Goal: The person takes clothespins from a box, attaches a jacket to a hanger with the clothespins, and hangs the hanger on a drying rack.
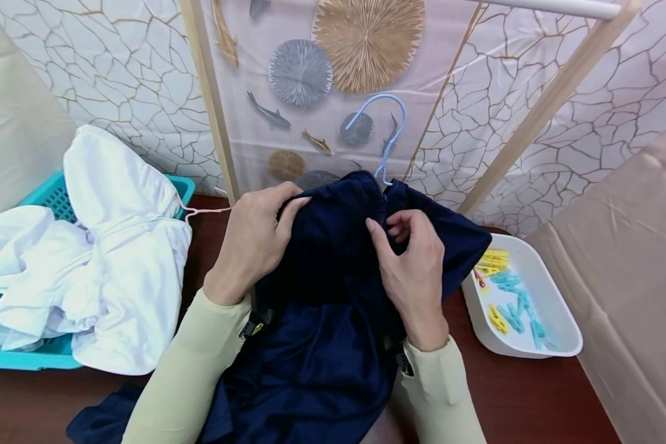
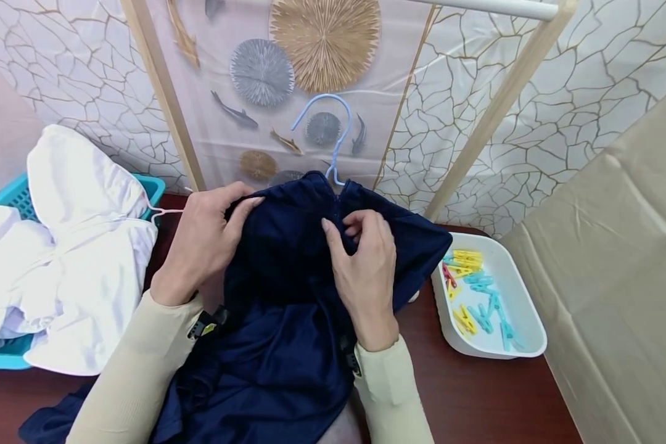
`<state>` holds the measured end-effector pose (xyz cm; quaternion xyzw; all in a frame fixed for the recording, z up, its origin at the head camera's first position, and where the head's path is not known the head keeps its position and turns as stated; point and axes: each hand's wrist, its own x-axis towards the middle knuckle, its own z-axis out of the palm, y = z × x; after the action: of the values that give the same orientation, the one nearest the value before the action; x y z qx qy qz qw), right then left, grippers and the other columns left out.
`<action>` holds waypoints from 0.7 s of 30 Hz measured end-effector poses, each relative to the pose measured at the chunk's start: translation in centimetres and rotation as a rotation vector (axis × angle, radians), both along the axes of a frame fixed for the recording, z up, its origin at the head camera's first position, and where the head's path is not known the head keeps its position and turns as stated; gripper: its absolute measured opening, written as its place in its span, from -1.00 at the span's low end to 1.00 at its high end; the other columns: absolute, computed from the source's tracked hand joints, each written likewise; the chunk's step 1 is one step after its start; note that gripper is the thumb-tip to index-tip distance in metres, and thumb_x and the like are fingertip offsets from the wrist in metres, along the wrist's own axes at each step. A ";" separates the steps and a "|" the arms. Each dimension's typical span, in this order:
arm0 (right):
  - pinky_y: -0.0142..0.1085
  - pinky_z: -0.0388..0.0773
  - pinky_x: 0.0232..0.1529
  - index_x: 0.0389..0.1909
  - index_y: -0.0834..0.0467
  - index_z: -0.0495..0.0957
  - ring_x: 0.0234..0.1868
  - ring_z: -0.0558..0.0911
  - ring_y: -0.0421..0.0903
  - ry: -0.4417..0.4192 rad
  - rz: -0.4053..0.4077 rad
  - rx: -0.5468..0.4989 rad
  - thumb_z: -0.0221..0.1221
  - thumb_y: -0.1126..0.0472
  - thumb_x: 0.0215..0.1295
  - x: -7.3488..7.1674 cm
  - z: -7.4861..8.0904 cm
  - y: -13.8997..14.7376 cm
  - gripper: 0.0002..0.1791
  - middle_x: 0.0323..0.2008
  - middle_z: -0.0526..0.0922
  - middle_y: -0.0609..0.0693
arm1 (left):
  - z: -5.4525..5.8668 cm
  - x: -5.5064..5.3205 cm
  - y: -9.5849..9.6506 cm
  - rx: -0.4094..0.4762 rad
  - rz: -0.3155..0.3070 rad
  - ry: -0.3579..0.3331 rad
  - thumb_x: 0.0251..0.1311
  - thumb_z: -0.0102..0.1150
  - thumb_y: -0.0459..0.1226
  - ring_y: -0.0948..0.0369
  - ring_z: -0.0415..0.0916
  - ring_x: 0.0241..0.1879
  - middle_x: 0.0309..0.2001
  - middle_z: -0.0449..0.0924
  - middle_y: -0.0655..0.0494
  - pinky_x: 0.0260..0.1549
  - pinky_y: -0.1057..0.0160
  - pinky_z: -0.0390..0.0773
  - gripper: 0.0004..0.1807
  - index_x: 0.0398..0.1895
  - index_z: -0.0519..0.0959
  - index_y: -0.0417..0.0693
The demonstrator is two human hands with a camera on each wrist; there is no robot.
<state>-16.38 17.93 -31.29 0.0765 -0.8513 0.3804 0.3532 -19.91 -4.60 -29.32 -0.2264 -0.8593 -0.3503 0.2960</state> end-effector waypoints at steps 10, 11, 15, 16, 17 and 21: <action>-0.34 0.38 -0.37 -0.40 0.14 0.53 -0.47 0.46 -0.14 -0.195 0.136 0.156 0.31 0.12 0.39 0.3 -0.2 0.5 -0.77 -0.46 0.54 -0.01 | -0.1 -0.4 0.3 0.040 0.029 0.025 0.45 0.17 -0.18 0.00 0.71 -0.30 -0.34 0.75 0.02 -0.27 0.01 0.60 -0.81 -0.26 0.69 -0.06; -0.33 0.39 -0.37 -0.40 0.14 0.53 -0.47 0.46 -0.15 -0.219 0.154 0.170 0.30 0.11 0.39 0.2 -0.2 0.6 -0.76 -0.47 0.54 -0.02 | -0.1 -0.4 0.3 0.041 0.035 0.030 0.45 0.17 -0.19 -0.01 0.71 -0.29 -0.34 0.75 0.02 -0.27 0.00 0.60 -0.82 -0.26 0.69 -0.05; -0.32 0.41 -0.37 -0.41 0.13 0.52 -0.49 0.47 -0.15 -0.287 0.218 0.197 0.30 0.10 0.39 0.0 -0.3 0.8 -0.75 -0.50 0.52 -0.03 | 0.0 -0.7 0.3 0.039 0.041 0.034 0.46 0.16 -0.18 -0.02 0.72 -0.27 -0.31 0.76 0.01 -0.26 -0.02 0.61 -0.81 -0.23 0.69 -0.06; -0.32 0.42 -0.37 -0.41 0.13 0.51 -0.49 0.47 -0.16 -0.294 0.229 0.198 0.30 0.10 0.39 0.0 -0.4 0.7 -0.75 -0.50 0.52 -0.03 | 0.1 -0.8 0.2 0.037 0.037 0.032 0.46 0.15 -0.19 -0.02 0.72 -0.26 -0.30 0.76 0.00 -0.25 -0.03 0.61 -0.81 -0.23 0.69 -0.06; -0.32 0.42 -0.38 -0.41 0.12 0.52 -0.49 0.47 -0.16 -0.299 0.237 0.197 0.30 0.10 0.39 -0.1 -0.5 0.7 -0.76 -0.50 0.52 -0.04 | 0.1 -0.8 0.1 0.034 0.030 0.030 0.46 0.15 -0.19 -0.02 0.72 -0.26 -0.30 0.76 0.01 -0.25 -0.02 0.62 -0.81 -0.23 0.69 -0.07; -0.33 0.44 -0.35 -0.32 0.08 0.59 -0.45 0.50 -0.18 -0.305 0.254 0.207 0.26 0.05 0.43 -0.1 -0.5 0.9 -0.80 -0.46 0.57 -0.07 | 0.1 -1.0 -0.6 0.033 -0.012 0.021 0.46 0.16 -0.21 0.00 0.72 -0.24 -0.29 0.76 0.02 -0.18 0.01 0.62 -0.82 -0.23 0.68 -0.08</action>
<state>-16.49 18.79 -31.79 0.1605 -0.9130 0.3394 0.1598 -20.87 -5.18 -29.18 -0.2304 -0.8487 -0.3639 0.3068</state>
